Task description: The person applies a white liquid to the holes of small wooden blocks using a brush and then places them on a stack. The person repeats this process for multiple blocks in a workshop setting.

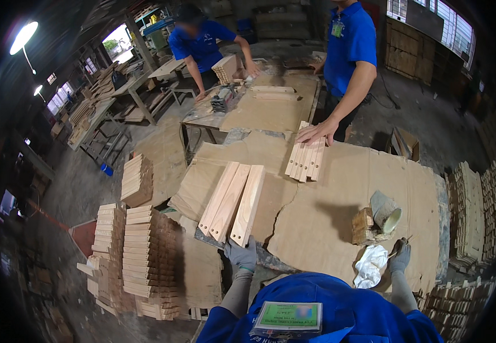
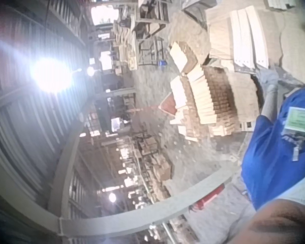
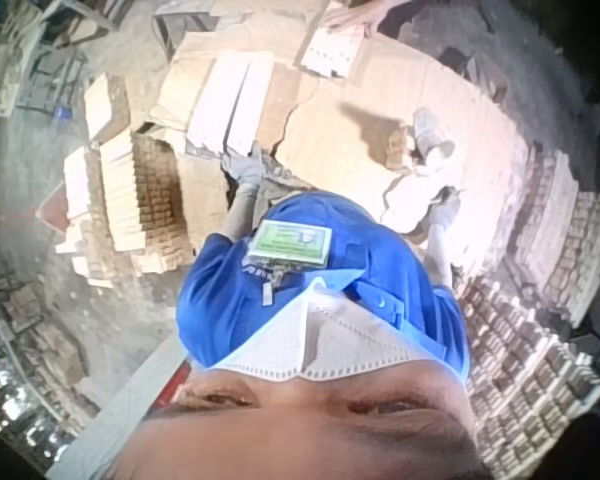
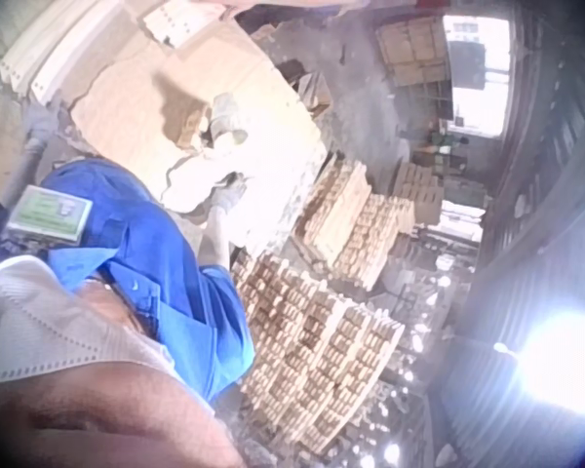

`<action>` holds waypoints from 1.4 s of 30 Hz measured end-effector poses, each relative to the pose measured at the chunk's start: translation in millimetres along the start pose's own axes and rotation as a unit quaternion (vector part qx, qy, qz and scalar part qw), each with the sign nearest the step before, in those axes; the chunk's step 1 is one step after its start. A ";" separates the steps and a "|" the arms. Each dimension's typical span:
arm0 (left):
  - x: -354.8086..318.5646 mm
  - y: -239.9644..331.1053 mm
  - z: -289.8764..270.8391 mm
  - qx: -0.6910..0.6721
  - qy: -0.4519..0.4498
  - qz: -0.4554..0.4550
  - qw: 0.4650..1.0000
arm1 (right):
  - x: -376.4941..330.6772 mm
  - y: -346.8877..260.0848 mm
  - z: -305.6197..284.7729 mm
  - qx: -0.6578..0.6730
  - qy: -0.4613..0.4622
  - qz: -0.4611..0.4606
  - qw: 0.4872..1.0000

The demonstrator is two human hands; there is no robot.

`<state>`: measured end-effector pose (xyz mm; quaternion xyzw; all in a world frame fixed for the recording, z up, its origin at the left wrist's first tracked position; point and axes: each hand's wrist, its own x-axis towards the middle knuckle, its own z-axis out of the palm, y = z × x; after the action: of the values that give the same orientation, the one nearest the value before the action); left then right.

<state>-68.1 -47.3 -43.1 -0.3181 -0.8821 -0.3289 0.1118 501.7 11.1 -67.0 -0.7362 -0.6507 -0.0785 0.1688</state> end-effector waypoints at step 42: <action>0.5 1.5 -5.4 0.003 -0.007 0.008 1.000 | -0.9 1.1 3.4 -0.012 -0.016 0.026 0.999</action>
<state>-67.6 -49.7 -38.0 -0.3270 -0.8814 -0.3229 0.1091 502.4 11.4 -70.6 -0.7560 -0.6329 -0.0697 0.1518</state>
